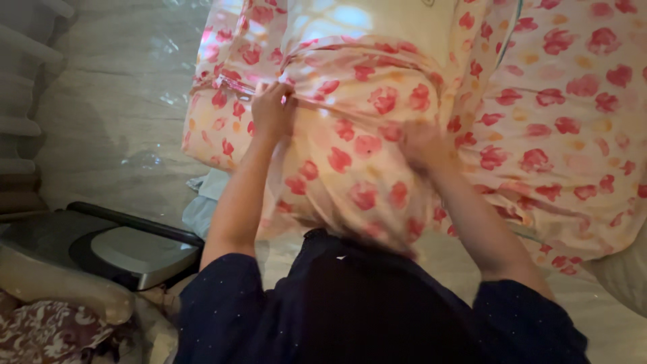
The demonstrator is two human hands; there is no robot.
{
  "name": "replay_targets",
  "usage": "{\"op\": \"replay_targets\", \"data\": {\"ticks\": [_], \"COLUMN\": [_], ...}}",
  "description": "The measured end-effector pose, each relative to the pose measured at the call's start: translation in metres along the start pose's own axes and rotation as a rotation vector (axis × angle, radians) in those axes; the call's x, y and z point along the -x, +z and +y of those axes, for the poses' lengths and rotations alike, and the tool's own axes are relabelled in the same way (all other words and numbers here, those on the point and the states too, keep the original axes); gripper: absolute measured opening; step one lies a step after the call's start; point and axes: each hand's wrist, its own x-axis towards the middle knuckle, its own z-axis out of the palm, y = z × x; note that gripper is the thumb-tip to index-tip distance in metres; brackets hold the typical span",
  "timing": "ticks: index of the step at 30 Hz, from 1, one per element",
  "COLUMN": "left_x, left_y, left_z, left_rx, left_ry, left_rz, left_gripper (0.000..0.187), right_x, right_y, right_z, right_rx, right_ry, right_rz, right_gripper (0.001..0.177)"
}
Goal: The person puts pillowcases onto two pillows by hand, pulling the fabric over the pillows and smoothing it out on a bed.
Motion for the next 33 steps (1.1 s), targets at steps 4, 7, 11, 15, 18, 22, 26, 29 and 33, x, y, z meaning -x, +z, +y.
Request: {"op": "replay_targets", "data": {"ticks": [4,7,11,15,18,22,26,29,33], "left_x": [-0.003,0.028,0.041,0.053,0.089,0.126,0.114,0.096,0.072], "left_y": [0.030,0.041,0.019,0.000,0.015,0.045,0.059,0.049,0.040], "left_z": [0.006,0.007,-0.002,-0.056,-0.109,-0.144,-0.139,-0.129,-0.128], "left_rx": [-0.023,-0.027,0.074,0.021,0.443,0.841,0.339,0.021,0.127], "left_ry": [0.337,0.234,0.375,0.366,-0.015,-0.531,-0.284,-0.137,-0.095], "left_rz": [0.293,-0.161,-0.143,0.125,0.069,-0.114,0.084,0.179,0.237], "left_gripper": [0.010,0.020,0.019,0.030,0.043,0.032,0.022,0.022,0.018], "right_x": [0.006,-0.011,-0.018,0.030,0.090,0.158,0.184,0.180,0.184], "right_y": [-0.001,-0.007,0.017,0.023,0.016,0.031,0.065,0.077,0.074], "right_z": [-0.004,0.046,0.066,0.044,0.037,0.038,0.035,0.041,0.035], "right_rx": [-0.074,0.137,0.141,-0.444,-0.584,-1.151,-1.040,-0.823,-0.708], "right_ry": [-0.029,0.024,0.155,0.358,0.388,0.943,0.962,0.896,0.840], "right_rz": [0.001,0.105,0.062,0.083,0.298,0.059,0.105,0.156,0.126], "right_gripper": [0.014,0.015,0.017,0.015,0.032,0.039,0.013,0.012,0.015]}}
